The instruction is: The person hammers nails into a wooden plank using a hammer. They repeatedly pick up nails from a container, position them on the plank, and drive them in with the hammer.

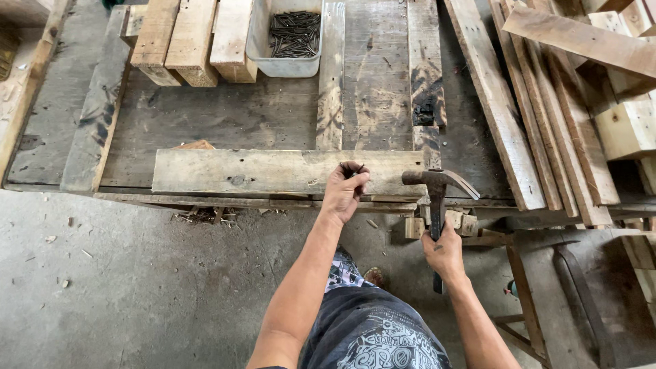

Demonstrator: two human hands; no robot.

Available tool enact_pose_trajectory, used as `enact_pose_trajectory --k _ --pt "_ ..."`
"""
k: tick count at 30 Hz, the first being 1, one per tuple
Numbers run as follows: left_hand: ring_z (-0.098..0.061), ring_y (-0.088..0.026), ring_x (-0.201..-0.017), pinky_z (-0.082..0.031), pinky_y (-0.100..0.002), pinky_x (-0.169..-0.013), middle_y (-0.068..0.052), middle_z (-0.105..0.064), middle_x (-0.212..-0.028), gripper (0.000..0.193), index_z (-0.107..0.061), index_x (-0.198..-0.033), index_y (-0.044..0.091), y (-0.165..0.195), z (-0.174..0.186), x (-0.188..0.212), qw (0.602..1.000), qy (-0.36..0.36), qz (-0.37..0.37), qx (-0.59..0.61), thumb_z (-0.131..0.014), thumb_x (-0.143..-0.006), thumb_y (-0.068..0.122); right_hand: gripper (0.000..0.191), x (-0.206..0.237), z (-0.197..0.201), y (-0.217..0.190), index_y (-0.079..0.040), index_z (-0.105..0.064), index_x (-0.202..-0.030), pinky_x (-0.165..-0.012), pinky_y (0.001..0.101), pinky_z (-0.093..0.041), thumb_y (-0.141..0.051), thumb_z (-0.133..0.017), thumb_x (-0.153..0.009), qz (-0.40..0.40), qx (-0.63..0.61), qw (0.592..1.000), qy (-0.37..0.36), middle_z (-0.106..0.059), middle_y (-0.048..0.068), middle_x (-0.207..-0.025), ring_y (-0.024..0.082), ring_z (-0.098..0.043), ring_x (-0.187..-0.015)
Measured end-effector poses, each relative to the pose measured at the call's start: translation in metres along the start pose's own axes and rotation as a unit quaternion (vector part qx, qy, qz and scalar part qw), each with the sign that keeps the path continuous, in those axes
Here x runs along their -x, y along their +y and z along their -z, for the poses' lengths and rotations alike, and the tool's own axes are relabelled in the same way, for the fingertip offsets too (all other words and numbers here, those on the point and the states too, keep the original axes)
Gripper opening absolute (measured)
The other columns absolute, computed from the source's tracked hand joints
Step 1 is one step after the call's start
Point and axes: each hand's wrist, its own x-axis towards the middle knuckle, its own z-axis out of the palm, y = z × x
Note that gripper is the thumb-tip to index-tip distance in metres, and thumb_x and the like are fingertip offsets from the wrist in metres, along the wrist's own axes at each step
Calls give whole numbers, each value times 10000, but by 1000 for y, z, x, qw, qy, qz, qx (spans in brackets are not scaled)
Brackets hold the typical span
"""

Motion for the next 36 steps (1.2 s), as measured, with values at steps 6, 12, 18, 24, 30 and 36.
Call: enact_pose_trajectory --k 6,12,18,24,30,36 --pt "-749 -202 -842 -654 -313 -776 -130 -749 -961 154 -656 -1028 22 7 -11 -31 996 -13 51 -73 -718 -900 -40 261 -2 -3 10 -13 -565 -1089 -636 395 -524 -118 -667 -874 -8 15 1000 4 -637 159 -715 279 -621 -608" --pt "-751 -206 -847 -643 -340 -721 -117 -768 -995 113 -682 -1046 39 12 -7 -43 991 -22 83 -99 -632 -971 108 240 -2 -5 20 -4 -576 -1046 -654 401 -528 -122 -688 -869 23 19 999 15 -655 175 -732 302 -644 -639" --pt "-757 -181 -897 -645 -327 -759 -107 -757 -1027 185 -664 -1077 9 12 2 -34 987 -69 3 -148 -717 -903 -22 257 -1 -5 18 -6 -581 -1071 -650 400 -529 -107 -685 -859 -15 16 1000 8 -667 187 -727 305 -662 -636" --pt "-731 -165 -732 -610 -302 -593 -129 -768 -954 76 -663 -1031 26 9 -2 -36 977 -2 -25 -213 -682 -964 56 231 0 -1 12 -8 -582 -1073 -641 377 -535 -77 -677 -874 -10 1 1000 -14 -683 153 -735 238 -668 -649" --pt "-566 -53 -607 -416 -212 -456 -82 -809 -1000 82 -696 -1091 99 16 -11 -30 991 -24 27 -128 -669 -1016 119 282 0 0 9 -14 -573 -1102 -629 355 -528 -67 -684 -848 -13 -17 1000 -14 -677 107 -744 204 -658 -646" --pt "-717 -162 -793 -628 -323 -765 -130 -754 -991 253 -687 -1238 25 24 -38 -15 994 -44 96 -32 -527 -1051 84 233 -1 -4 12 -15 -587 -1041 -636 359 -526 -85 -695 -847 -17 -9 1000 -1 -656 115 -725 215 -627 -636"
